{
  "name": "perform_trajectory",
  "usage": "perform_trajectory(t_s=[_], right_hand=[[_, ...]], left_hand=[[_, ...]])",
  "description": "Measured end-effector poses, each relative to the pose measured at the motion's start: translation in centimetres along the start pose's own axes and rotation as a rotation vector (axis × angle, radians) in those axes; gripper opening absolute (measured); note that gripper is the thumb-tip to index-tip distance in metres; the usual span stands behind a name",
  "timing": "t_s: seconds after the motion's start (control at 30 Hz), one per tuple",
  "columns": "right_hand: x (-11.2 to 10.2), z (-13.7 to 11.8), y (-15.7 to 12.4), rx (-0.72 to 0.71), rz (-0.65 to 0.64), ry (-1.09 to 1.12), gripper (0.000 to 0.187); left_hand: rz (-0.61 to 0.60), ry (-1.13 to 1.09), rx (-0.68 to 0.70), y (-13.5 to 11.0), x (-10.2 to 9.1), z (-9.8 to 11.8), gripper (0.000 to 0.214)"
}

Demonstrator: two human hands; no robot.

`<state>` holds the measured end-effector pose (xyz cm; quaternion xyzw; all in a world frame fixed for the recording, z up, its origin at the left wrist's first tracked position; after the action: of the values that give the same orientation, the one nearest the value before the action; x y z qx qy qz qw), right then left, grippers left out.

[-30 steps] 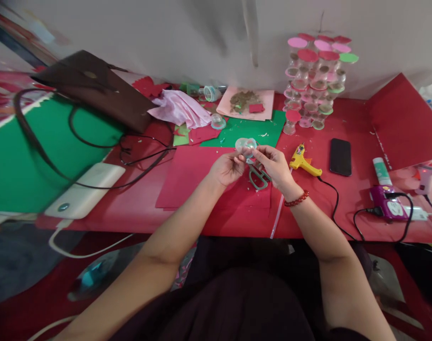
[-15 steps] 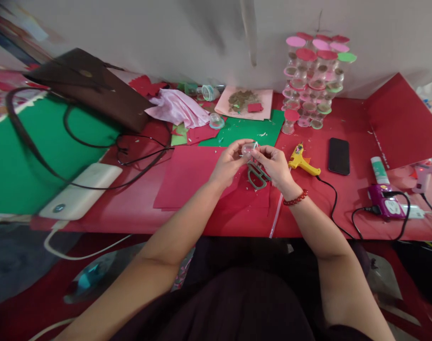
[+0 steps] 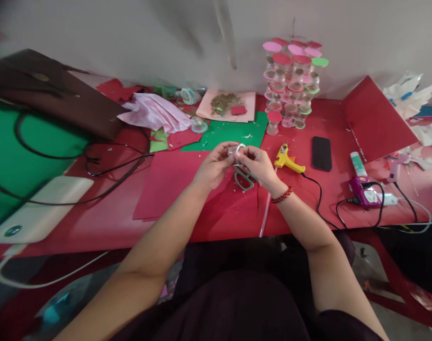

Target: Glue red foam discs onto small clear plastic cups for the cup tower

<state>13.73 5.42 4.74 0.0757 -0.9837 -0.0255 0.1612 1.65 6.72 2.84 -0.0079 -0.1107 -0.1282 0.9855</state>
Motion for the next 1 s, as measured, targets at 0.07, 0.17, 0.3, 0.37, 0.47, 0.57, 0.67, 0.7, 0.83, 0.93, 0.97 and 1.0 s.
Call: perform_trajectory(t_s=[0.07,0.17,0.3,0.37,0.47,0.57,0.67,0.7,0.83,0.93,0.97,1.0], right_hand=[[0.3,-0.2,0.0,-0.003,-0.041,0.043,0.043],[0.4,-0.5,-0.1,-0.018,-0.063,0.089,0.045],[0.4,-0.6,0.0,-0.017,-0.071,0.077,0.049],[0.5,-0.5,0.0,-0.011,-0.096,0.055,0.051],[0.8,-0.5,0.0,-0.004,-0.145,0.042,0.049],[0.9,-0.5,-0.1,0.007,-0.176,0.031,0.046],[0.9,-0.5,-0.2,0.008,-0.178,0.006,0.046],[1.0,-0.5,-0.3,0.004,-0.178,0.005,0.046],[1.7,-0.7,-0.8,-0.019,-0.191,0.042,0.045],[1.8,-0.9,-1.0,-0.039,-0.150,0.018,0.040],[1.5,-0.9,-1.0,-0.050,-0.112,0.011,0.037],[1.2,-1.0,-1.0,-0.060,-0.072,0.009,0.036]], left_hand=[[-0.021,-0.044,-0.018,0.0,0.2,0.0,0.028],[-0.035,-0.065,-0.020,-0.1,0.3,0.2,0.029],[-0.035,-0.031,0.002,-0.2,0.4,0.4,0.027],[-0.015,-0.014,0.012,-0.2,0.3,0.5,0.027],[0.000,-0.007,0.018,-0.3,0.2,0.5,0.029],[-0.033,-0.021,0.054,-0.2,0.3,0.6,0.030],[-0.070,-0.026,0.097,0.0,0.3,0.4,0.035],[-0.078,-0.029,0.106,0.1,0.2,0.4,0.038],[-0.071,-0.047,0.115,0.5,-0.2,0.2,0.046],[-0.045,-0.047,0.110,0.5,-0.6,0.5,0.047],[-0.041,-0.050,0.113,0.5,-0.7,0.6,0.046],[-0.041,-0.057,0.117,0.5,-0.7,0.7,0.045]])
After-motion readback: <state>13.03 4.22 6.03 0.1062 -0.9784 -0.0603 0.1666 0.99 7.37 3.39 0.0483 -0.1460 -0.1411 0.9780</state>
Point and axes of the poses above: each hand's wrist, its own y-axis towards the middle knuckle, its own x-axis out of the palm, z = x × y, the point moved 8 cm from there along y, towards the middle knuckle, and after that the axes turned 15 degrees about y, right-handed, at the moved point
